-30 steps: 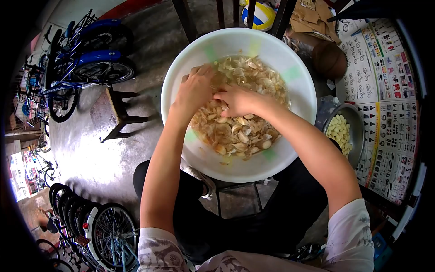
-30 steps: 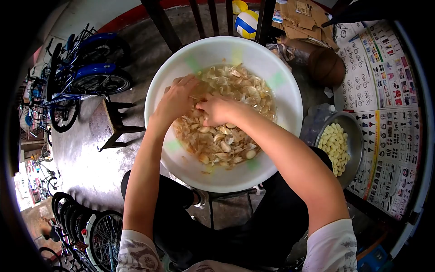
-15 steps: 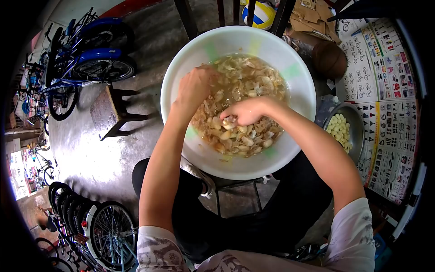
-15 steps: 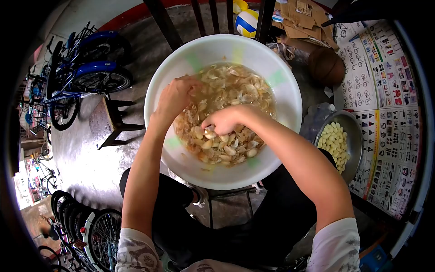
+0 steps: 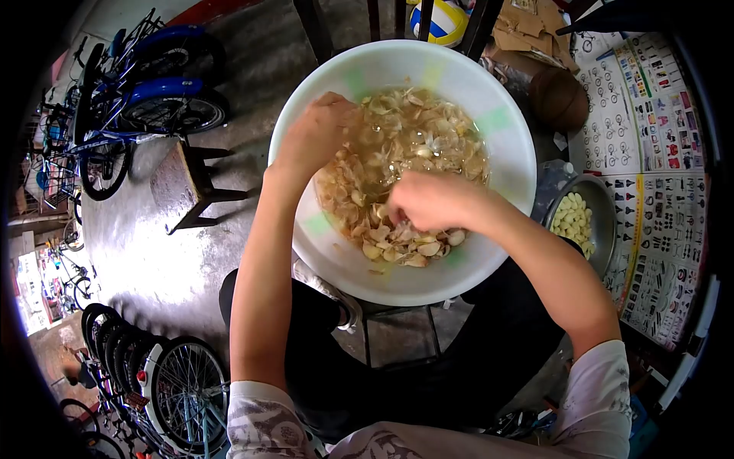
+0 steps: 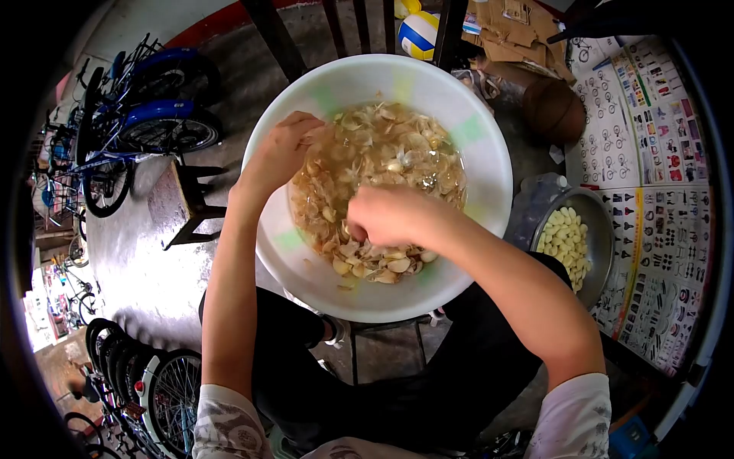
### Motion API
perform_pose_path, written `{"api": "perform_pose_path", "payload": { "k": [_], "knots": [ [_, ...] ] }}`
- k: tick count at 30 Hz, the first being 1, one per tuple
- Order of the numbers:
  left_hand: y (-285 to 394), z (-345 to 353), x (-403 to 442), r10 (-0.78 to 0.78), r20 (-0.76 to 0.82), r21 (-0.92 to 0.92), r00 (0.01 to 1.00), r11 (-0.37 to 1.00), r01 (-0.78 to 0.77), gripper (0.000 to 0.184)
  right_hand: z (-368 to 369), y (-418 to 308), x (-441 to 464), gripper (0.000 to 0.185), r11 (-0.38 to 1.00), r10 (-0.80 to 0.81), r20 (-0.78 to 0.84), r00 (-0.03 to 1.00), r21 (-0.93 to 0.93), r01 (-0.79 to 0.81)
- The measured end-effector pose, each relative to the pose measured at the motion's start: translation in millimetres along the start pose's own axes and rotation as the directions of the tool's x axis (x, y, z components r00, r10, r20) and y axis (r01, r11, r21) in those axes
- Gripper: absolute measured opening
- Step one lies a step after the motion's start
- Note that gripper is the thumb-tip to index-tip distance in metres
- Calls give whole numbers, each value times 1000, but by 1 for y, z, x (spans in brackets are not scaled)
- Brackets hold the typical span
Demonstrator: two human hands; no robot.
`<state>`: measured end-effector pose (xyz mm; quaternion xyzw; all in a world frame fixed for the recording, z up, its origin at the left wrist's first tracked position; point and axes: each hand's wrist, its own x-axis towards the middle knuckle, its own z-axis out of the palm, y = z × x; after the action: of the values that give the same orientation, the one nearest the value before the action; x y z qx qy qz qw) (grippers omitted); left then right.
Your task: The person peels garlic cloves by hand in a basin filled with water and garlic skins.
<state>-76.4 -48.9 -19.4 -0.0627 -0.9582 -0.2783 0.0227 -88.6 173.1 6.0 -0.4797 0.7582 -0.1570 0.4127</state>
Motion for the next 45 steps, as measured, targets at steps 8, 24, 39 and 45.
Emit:
{"api": "perform_pose_path", "payload": {
  "k": [8, 24, 39, 45],
  "knots": [
    [-5, -5, 7, -108, -105, -147, 989, 985, 92, 33, 47, 23, 93, 77, 990, 135, -557, 820, 109, -89],
    [-31, 24, -13, -273, 540, 23, 796, 950, 311, 70, 10, 38, 70, 27, 685, 145, -27, 989, 724, -81],
    [-5, 52, -24, -223, 598, 170, 770, 974, 150, 55, -15, 32, 9, 33, 983, 159, 45, 986, 81, -162],
    [1, 51, -24, -258, 681, 251, 685, 961, 113, 52, 18, 28, 13, 35, 979, 151, 69, 986, -150, -140]
  ]
}}
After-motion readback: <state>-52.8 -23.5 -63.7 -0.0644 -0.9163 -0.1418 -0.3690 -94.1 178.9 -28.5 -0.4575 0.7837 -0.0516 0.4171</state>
